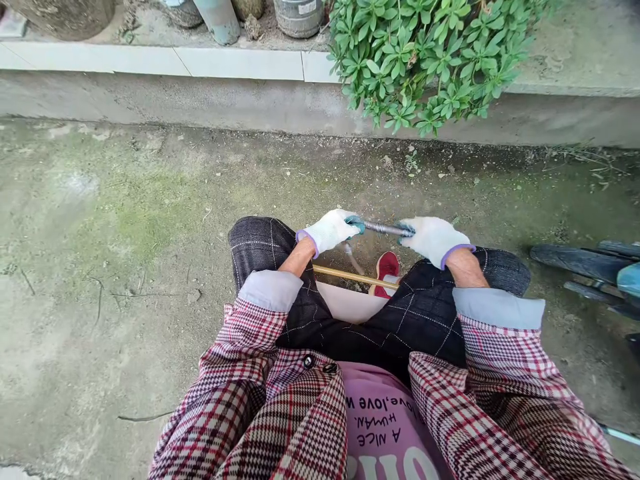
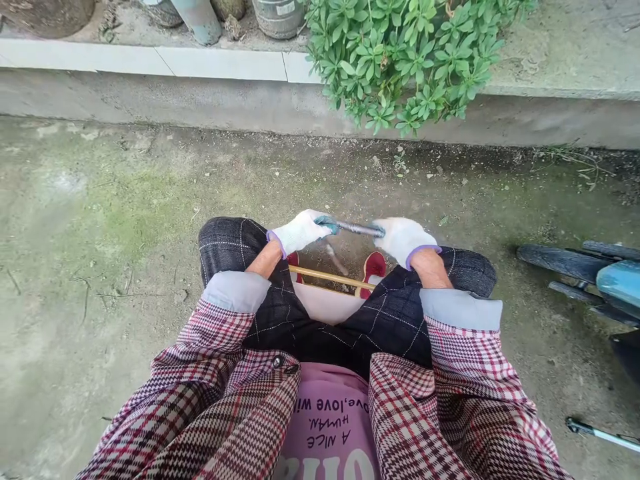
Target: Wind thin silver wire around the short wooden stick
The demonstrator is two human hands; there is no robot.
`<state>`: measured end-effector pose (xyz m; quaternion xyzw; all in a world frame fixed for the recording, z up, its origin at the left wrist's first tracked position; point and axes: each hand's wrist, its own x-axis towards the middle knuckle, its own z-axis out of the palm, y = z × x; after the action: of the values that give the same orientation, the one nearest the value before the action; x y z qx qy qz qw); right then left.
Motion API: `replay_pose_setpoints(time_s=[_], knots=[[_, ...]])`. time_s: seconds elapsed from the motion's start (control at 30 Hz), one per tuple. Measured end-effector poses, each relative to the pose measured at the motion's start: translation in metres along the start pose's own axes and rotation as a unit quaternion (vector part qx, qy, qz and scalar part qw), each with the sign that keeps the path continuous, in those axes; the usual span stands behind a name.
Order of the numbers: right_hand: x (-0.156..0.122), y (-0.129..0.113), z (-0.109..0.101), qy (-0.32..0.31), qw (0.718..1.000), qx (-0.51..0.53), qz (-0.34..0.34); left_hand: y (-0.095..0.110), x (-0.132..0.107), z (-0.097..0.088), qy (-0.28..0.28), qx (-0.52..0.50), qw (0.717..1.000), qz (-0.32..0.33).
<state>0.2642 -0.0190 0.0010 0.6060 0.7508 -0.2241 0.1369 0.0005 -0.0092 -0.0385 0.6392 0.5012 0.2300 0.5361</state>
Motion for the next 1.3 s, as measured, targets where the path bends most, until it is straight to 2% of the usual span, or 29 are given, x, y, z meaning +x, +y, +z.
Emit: replay_pose_setpoints(time_s=[0.1, 0.17, 0.27, 0.33, 0.43, 0.5, 0.53, 0.57, 0.6, 0.67, 0.73, 0.8, 0.9, 1.0, 1.07, 1.2, 1.3], knots=[[-0.009, 0.006, -0.002, -0.078, 0.994, 0.07, -0.031, -0.008, 0.0, -0.009, -0.016, 0.047, 0.998, 0.035], [-0.016, 0.007, -0.006, -0.113, 0.979, 0.155, -0.061, -0.007, -0.001, -0.012, -0.039, 0.012, 0.999, 0.022], [-0.023, 0.005, -0.017, -0.139, 0.929, 0.328, -0.098, 0.0, 0.001, -0.013, -0.06, -0.097, 0.993, -0.032], [-0.023, -0.001, -0.023, -0.116, 0.884, 0.443, -0.095, 0.004, 0.003, -0.012, -0.054, -0.157, 0.984, -0.064], [-0.014, -0.012, -0.024, -0.024, 0.826, 0.559, -0.064, 0.004, 0.005, -0.009, -0.051, -0.201, 0.975, -0.076], [-0.002, -0.019, -0.02, 0.035, 0.804, 0.593, -0.038, 0.001, 0.006, -0.005, -0.057, -0.215, 0.972, -0.073], [0.004, -0.021, -0.017, 0.063, 0.801, 0.595, -0.019, -0.001, 0.006, -0.003, -0.06, -0.216, 0.972, -0.075], [0.01, -0.022, -0.014, 0.095, 0.81, 0.579, 0.005, -0.002, 0.006, 0.0, -0.065, -0.214, 0.972, -0.078], [0.016, -0.022, -0.012, 0.126, 0.833, 0.538, 0.024, -0.003, 0.006, 0.002, -0.07, -0.208, 0.972, -0.081], [0.025, -0.019, -0.007, 0.169, 0.907, 0.385, 0.039, -0.003, 0.006, 0.006, -0.084, -0.188, 0.975, -0.083], [0.028, -0.015, -0.004, 0.156, 0.968, 0.195, 0.037, -0.002, 0.006, 0.007, -0.098, -0.159, 0.979, -0.079], [0.026, -0.012, -0.002, 0.091, 0.994, 0.05, 0.033, 0.0, 0.004, 0.005, -0.112, -0.119, 0.984, -0.077], [0.018, -0.012, -0.001, -0.023, 0.999, -0.043, 0.008, -0.001, 0.002, 0.0, -0.118, -0.026, 0.99, -0.079], [0.01, -0.012, -0.001, -0.108, 0.993, -0.051, -0.023, -0.005, 0.003, -0.005, -0.11, 0.089, 0.989, -0.052], [0.006, -0.011, -0.001, -0.133, 0.99, -0.029, -0.042, -0.009, 0.005, -0.008, -0.108, 0.136, 0.985, -0.025], [-0.004, -0.005, -0.005, -0.169, 0.978, 0.083, -0.089, -0.011, 0.007, -0.015, -0.097, 0.096, 0.991, -0.01], [-0.015, -0.003, -0.017, -0.208, 0.937, 0.251, -0.129, -0.008, 0.007, -0.018, -0.119, -0.003, 0.993, -0.007]])
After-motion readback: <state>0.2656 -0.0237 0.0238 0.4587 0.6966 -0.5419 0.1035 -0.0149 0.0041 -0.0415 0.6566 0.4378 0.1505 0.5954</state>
